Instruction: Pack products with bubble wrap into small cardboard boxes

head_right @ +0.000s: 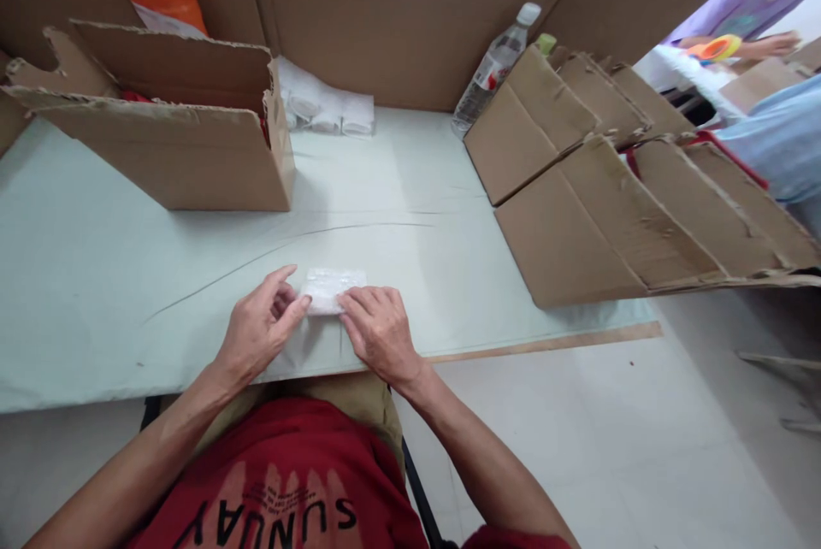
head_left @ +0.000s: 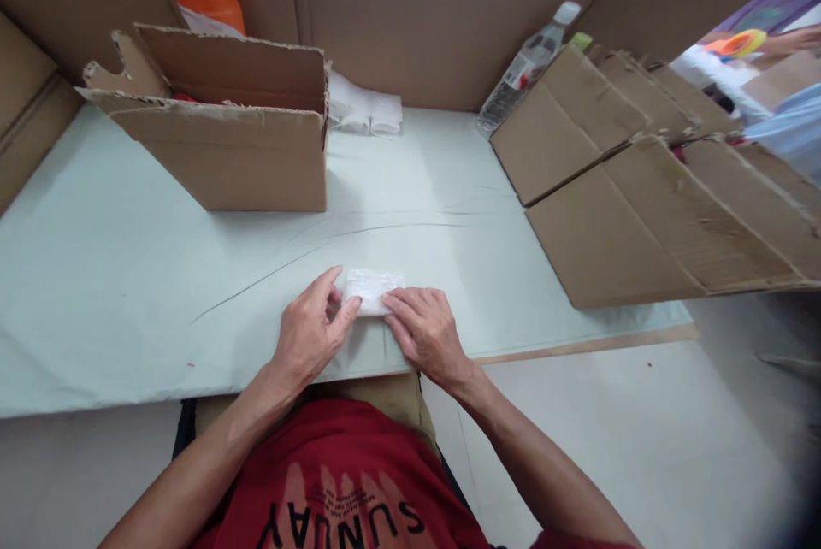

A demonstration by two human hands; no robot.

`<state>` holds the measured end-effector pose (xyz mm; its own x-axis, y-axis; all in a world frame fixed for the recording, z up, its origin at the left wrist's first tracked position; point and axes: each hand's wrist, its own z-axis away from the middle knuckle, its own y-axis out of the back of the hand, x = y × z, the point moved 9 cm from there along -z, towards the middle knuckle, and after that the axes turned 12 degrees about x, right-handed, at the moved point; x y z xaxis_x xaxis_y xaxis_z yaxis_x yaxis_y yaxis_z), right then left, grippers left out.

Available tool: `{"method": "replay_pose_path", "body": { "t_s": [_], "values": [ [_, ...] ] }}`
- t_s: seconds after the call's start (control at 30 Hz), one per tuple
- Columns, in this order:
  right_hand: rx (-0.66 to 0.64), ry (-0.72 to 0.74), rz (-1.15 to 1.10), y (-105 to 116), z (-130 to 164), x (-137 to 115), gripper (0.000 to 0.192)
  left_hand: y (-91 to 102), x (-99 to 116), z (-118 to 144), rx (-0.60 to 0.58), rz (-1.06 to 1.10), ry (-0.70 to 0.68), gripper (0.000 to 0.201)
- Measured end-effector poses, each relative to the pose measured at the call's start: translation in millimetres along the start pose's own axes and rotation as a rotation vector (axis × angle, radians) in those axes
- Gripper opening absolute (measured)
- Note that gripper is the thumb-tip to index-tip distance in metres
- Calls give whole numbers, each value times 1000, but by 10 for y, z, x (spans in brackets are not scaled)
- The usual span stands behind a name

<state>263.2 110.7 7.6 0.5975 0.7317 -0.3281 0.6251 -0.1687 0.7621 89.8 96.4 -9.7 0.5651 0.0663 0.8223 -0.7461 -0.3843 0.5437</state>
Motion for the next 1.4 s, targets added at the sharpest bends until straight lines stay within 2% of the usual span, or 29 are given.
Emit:
{"method": "replay_pose_path", "body": {
  "t_s": [0.07,0.13,0.23,0.37,0.47,0.53,0.6,0.7,0.77,0.83,0.97,1.03,1.13,1.2,1.27,1.4],
  "values": [
    [98,-89,-95,36,-40,82,21,57,-111,68,18,238,198,53],
    [143,-186,-205,47,-53,125,20,10,-217,183,-20,442,392,60],
    [111,-320,-351,0,-29,103,17,-112,-261,323,-86,602,535,70],
    [-13,-421,-526,-90,8,16,15,-134,-220,355,-81,623,539,73],
    [-20,-480,-631,-81,-7,36,18,-104,-186,351,-75,662,529,66],
    [-58,-546,-739,-129,-13,47,34,-69,-202,347,-36,706,529,61],
    [-151,-648,-861,-247,6,26,48,-36,-251,345,17,738,533,57],
    [-240,-803,-962,-386,18,-3,41,-19,-289,309,-5,744,512,55],
    [-220,-859,-964,-383,-46,29,38,105,-237,189,-23,697,404,53],
    [-170,-862,-926,-301,-177,100,36,442,-86,-53,65,567,162,50],
    [-76,-752,-763,-5,-568,261,32,1366,458,-633,481,17,-484,51],
    [-37,-666,-680,145,-788,304,29,1613,629,-939,615,-223,-688,57],
    [33,-520,-535,366,-1108,311,25,1699,618,-1396,628,-453,-762,51],
    [76,-432,-438,511,-1304,275,24,1673,577,-1496,606,-514,-788,40],
    [114,-353,-359,663,-1494,202,23,1634,595,-1371,594,-523,-844,32],
    [166,-179,-200,961,-1897,-88,23,1586,768,-755,531,-510,-928,27]
  ]
}}
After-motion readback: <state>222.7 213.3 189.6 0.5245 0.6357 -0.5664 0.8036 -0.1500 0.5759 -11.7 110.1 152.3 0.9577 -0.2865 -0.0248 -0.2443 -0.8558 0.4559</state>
